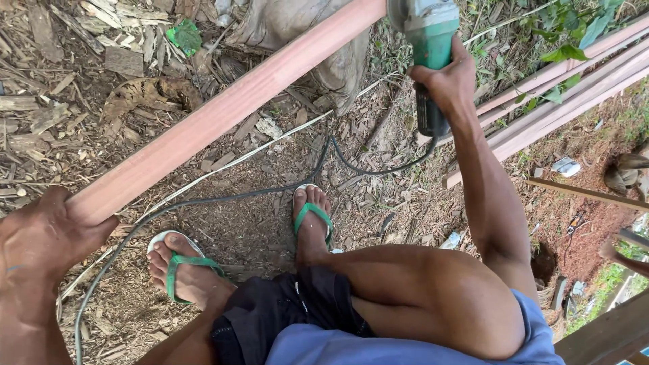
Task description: The person uses a handheld angle grinder to sand a long wooden plank resting on a tree stump. They hold the plank with one hand while moving the grinder along its length to smooth the surface.
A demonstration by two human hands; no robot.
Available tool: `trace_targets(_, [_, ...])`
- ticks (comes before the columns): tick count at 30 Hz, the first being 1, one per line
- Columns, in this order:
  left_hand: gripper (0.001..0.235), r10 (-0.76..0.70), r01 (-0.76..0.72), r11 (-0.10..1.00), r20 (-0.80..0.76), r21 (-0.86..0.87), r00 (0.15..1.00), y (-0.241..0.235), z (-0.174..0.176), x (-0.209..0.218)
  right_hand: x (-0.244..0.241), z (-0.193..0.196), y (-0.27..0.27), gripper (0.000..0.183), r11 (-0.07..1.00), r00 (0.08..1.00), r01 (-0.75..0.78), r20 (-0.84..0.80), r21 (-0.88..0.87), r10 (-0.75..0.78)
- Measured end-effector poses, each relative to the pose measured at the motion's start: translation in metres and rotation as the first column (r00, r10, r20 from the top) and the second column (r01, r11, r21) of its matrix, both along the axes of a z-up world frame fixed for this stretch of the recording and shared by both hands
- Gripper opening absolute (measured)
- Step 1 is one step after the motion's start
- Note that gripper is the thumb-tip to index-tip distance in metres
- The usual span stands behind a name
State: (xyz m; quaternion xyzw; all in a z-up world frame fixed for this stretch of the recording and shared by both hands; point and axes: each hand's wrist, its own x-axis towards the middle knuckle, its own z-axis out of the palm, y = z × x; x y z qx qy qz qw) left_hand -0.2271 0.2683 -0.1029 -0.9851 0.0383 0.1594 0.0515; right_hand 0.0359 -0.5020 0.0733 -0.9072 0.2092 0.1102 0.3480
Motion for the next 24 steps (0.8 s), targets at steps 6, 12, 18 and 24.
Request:
trace_targets(6, [0.072, 0.001, 0.003, 0.996, 0.046, -0.092, 0.999, 0.000, 0.002, 0.003, 0.031, -0.013, -0.060, 0.055, 0.998, 0.996, 0.038, 0.080, 0.053, -0.042])
trace_targets(12, [0.068, -0.038, 0.044, 0.996, 0.073, -0.079, 0.997, -0.012, 0.024, 0.010, -0.005, 0.016, -0.021, 0.058, 0.991, 0.993, -0.032, 0.110, -0.127, 0.046])
trace_targets(18, [0.078, -0.050, 0.048, 0.981, 0.008, 0.190, 0.999, -0.015, 0.030, 0.010, -0.053, 0.039, 0.101, 0.078, 0.980, 0.981, -0.193, -0.020, 0.050, 0.194])
trace_targets(24, [0.089, 0.029, 0.034, 0.949, -0.194, 0.312, 0.980, -0.018, 0.024, 0.014, -0.068, 0.025, 0.143, 0.079, 0.881, 0.881, -0.472, 0.022, 0.005, 0.472])
